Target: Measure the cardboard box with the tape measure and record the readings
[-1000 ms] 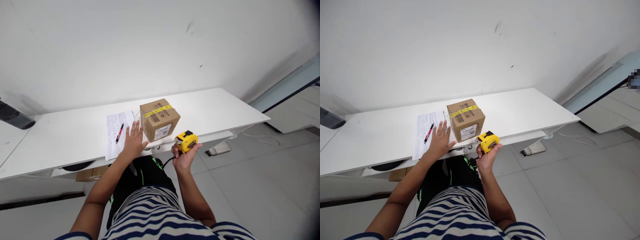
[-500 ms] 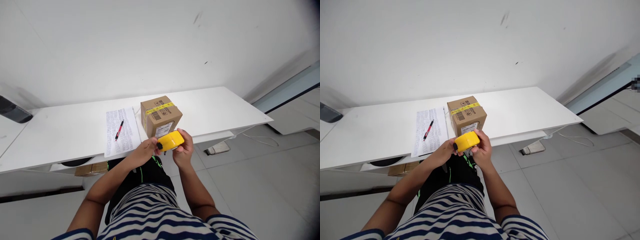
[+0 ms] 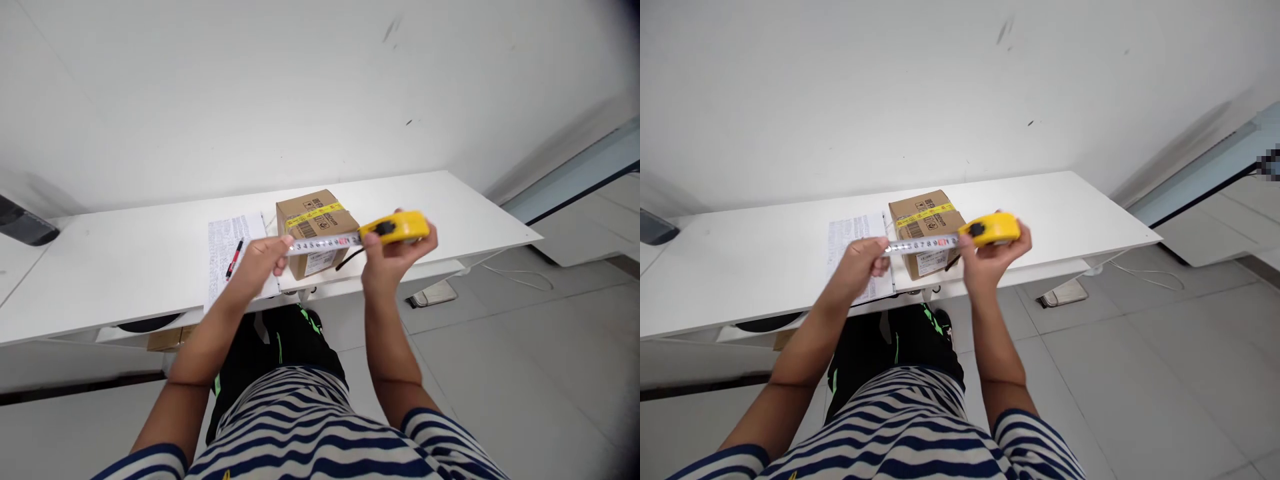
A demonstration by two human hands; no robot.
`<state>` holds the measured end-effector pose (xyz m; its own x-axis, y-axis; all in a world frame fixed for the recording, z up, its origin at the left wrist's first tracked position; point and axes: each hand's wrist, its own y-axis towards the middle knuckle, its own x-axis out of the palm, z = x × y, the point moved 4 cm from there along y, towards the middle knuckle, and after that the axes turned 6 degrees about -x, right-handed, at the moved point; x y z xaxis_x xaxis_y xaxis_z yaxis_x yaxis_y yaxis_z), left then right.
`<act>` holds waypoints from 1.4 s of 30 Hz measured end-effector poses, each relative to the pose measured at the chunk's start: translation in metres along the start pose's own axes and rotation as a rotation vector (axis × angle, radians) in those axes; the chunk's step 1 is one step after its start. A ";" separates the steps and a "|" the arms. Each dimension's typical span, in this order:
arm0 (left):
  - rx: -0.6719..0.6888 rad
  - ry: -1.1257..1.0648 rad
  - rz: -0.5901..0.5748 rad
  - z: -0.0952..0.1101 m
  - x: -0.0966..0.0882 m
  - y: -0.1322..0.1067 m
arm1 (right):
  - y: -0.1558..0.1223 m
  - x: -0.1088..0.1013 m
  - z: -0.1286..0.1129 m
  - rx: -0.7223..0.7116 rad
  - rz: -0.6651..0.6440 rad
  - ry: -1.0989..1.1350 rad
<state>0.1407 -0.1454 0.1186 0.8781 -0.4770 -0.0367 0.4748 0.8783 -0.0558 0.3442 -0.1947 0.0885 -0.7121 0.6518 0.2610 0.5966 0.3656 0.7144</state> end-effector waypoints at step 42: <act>-0.179 -0.127 0.063 -0.065 -0.013 -0.080 | -0.073 0.010 -0.055 -0.324 -0.360 0.039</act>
<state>0.0874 -0.2121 0.0582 0.9116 -0.4033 0.0795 0.4103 0.8813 -0.2344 0.2732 -0.2516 0.0748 -0.8691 0.4943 -0.0205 0.1678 0.3336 0.9277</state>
